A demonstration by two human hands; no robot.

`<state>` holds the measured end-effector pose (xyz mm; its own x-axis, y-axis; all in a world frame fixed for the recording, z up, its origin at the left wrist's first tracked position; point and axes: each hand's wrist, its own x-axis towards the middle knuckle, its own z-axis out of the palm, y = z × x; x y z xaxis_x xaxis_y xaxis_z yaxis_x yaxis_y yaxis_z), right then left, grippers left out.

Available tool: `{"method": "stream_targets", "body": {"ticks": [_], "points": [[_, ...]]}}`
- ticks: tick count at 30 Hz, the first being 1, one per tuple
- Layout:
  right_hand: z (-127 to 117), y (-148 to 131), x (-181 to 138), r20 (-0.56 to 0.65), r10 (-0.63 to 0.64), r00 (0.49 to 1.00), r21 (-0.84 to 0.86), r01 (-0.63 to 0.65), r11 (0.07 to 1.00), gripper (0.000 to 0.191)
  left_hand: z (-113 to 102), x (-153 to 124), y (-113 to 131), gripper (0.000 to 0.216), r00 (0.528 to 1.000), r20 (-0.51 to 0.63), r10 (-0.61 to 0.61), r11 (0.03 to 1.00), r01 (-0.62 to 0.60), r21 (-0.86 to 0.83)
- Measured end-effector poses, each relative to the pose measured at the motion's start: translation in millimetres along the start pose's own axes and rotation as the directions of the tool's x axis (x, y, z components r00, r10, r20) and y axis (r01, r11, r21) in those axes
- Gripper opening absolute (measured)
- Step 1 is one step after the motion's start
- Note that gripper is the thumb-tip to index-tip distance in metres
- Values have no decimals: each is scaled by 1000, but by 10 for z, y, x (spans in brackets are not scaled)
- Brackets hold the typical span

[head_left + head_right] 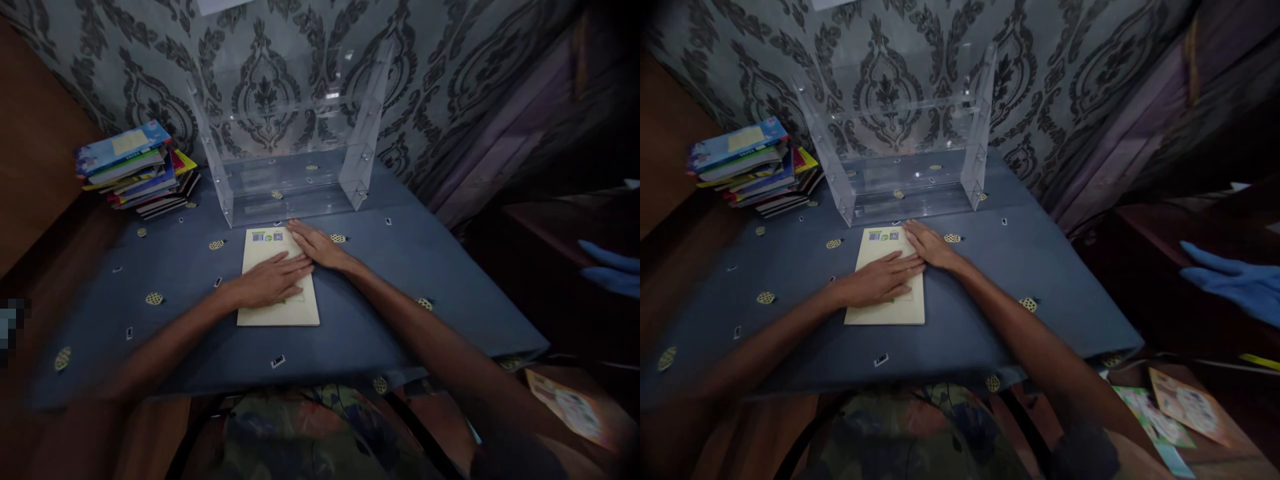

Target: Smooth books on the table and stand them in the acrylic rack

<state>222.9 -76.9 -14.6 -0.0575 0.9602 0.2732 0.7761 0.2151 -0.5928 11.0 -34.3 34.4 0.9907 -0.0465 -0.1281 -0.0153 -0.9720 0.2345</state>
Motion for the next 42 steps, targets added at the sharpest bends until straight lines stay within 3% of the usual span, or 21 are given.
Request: {"method": "stream_targets", "body": {"ticks": [5, 10, 15, 19, 24, 28, 31, 35, 39, 42], "points": [[26, -72, -20, 5, 5, 1000, -92, -5, 996, 64, 80, -303, 419, 54, 990, 41, 134, 989, -131, -69], [81, -198, -96, 22, 15, 1000, -277, -9, 961, 60, 120, -429, 522, 51, 991, -19, 135, 979, -136, -149], [99, -350, -310, 72, -35, 997, -339, 58, 939, 56, 134, -494, 349, 50, 993, -121, 3, 986, -24, -168], [83, -495, -573, 120, -82, 989, -329, 118, 937, 56, 201, -581, 142, 48, 966, -218, -135, 982, 101, -159], [68, -635, -862, 112, -134, 985, -326, 164, 931, 55, 353, -656, -92, 50, 884, -352, -307, 949, 259, -177], [81, -637, -975, 81, -186, 979, -316, 202, 927, 59, 450, -634, -207, 54, 804, -396, -444, 896, 384, -224], [106, -580, -1017, 52, -212, 976, -313, 218, 924, 59, 432, -578, -206, 53, 784, -395, -479, 878, 429, -214], [213, -396, -1003, 11, -299, 954, -349, 284, 893, 58, 281, -470, -202, 55, 803, -294, -519, 855, 487, -178], [418, -161, -799, -60, -426, 903, -398, 370, 840, 63, 146, -384, -309, 59, 796, -217, -565, 823, 528, -208], [526, -79, -536, -50, -475, 879, -423, 412, 807, 61, 119, -355, -352, 56, 776, -225, -590, 806, 546, -229]]}}
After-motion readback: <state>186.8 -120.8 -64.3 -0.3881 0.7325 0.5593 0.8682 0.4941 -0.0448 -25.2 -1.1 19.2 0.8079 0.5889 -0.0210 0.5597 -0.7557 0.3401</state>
